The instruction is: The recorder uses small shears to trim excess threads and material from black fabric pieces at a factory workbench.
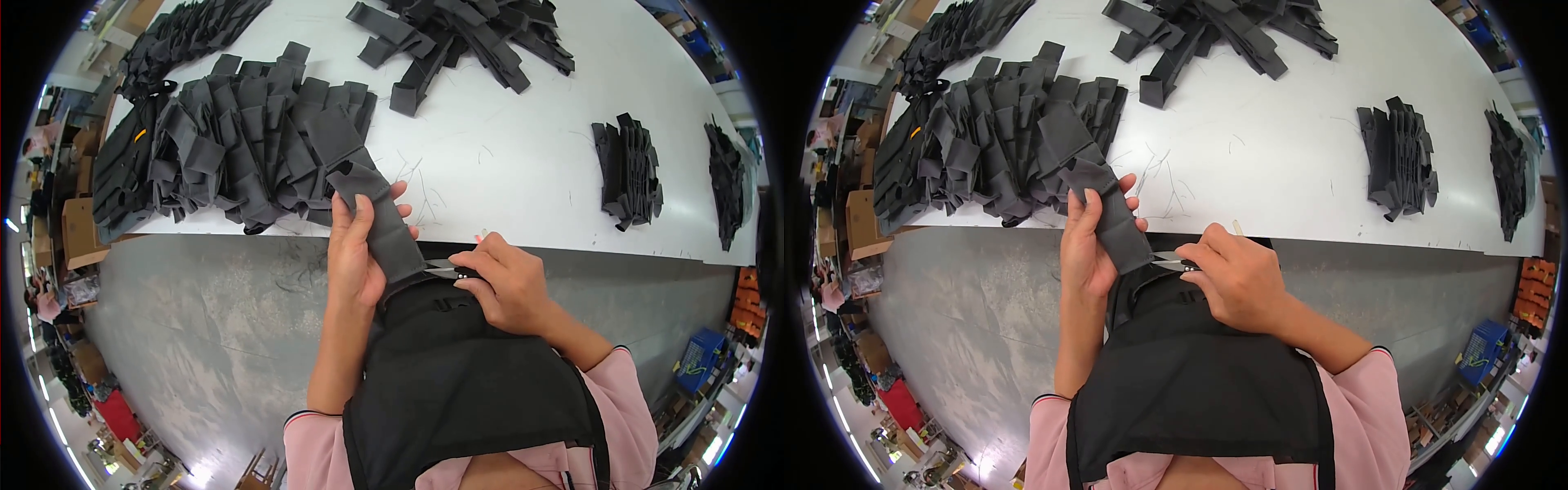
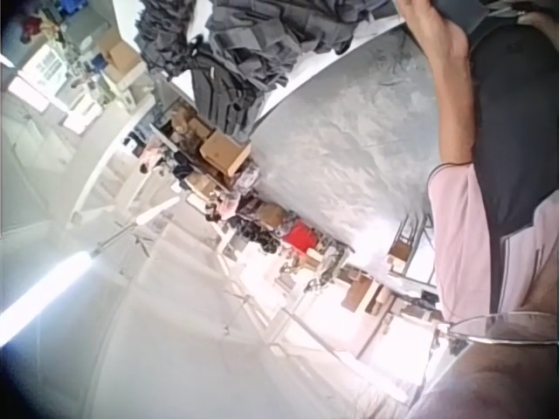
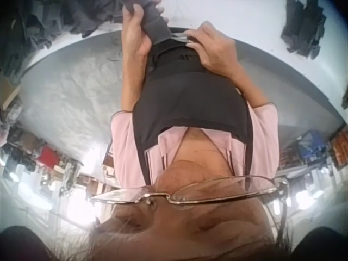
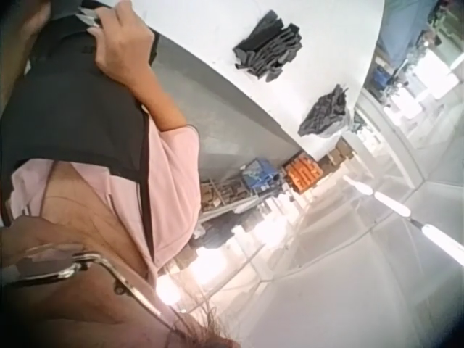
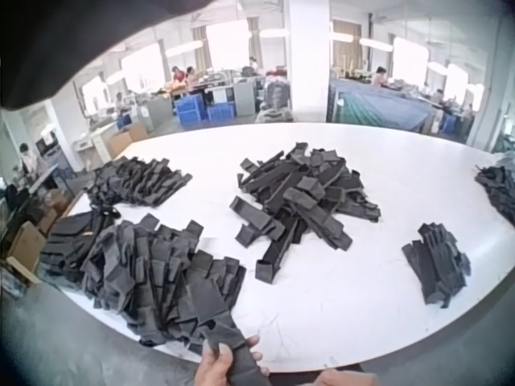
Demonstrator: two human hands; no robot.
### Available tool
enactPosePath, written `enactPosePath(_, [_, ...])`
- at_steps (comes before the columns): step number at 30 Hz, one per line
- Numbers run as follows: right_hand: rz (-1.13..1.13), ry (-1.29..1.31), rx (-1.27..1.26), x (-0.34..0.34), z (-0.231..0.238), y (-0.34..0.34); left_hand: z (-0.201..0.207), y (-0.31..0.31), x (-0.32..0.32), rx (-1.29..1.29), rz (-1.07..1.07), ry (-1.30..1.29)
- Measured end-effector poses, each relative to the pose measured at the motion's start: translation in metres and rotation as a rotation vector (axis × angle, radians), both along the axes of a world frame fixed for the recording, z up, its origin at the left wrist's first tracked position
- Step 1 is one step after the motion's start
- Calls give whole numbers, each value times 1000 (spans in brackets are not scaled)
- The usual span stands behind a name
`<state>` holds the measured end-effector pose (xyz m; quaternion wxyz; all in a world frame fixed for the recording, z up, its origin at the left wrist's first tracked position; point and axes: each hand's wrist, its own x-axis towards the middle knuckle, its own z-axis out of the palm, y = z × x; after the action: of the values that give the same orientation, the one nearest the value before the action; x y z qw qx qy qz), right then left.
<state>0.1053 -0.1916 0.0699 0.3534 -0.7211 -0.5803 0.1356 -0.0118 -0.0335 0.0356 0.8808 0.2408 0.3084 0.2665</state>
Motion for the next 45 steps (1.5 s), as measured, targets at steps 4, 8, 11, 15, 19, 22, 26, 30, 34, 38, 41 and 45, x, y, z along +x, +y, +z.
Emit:
enactPosePath(4, [29, -19, 6, 2, 2, 2, 1, 1, 0, 6, -8, -7])
enactPosePath(8, [69, -96, 57, 4, -4, 6, 1, 0, 1, -28, -30, 7])
enactPosePath(11, [113, -129, 47, 5, -5, 6, 1, 1, 1, -46, -39, 8])
enactPosePath(15, [107, -172, 111, 7, -8, 0, -1, 2, 1, -72, -40, -10])
enactPosePath(19, [65, -104, 87, 8, -3, -1, -2, 3, 0, -83, -41, -10])
enactPosePath(22, [95, -112, 69, 6, -6, 4, 0, 3, 2, -70, -48, -8])
enactPosePath(26, [101, -123, 74, 4, -9, 7, 0, 3, 2, -69, -48, 4])
enactPosePath(30, [67, -103, 111, 5, -12, 0, -3, 4, -1, -77, -35, -9])
enactPosePath(34, [70, -47, 100, 1, -9, 6, -1, 4, -1, -78, -40, -7])
enactPosePath(38, [55, -63, 84, 1, -10, 6, 2, 4, -1, -90, -47, -34])
enactPosePath(41, [41, -10, 141, -1, -8, 6, 4, 5, -4, -120, -53, -61])
enactPosePath(45, [140, 60, 60, -4, -2, 15, 4, 6, -5, -134, -82, -100])
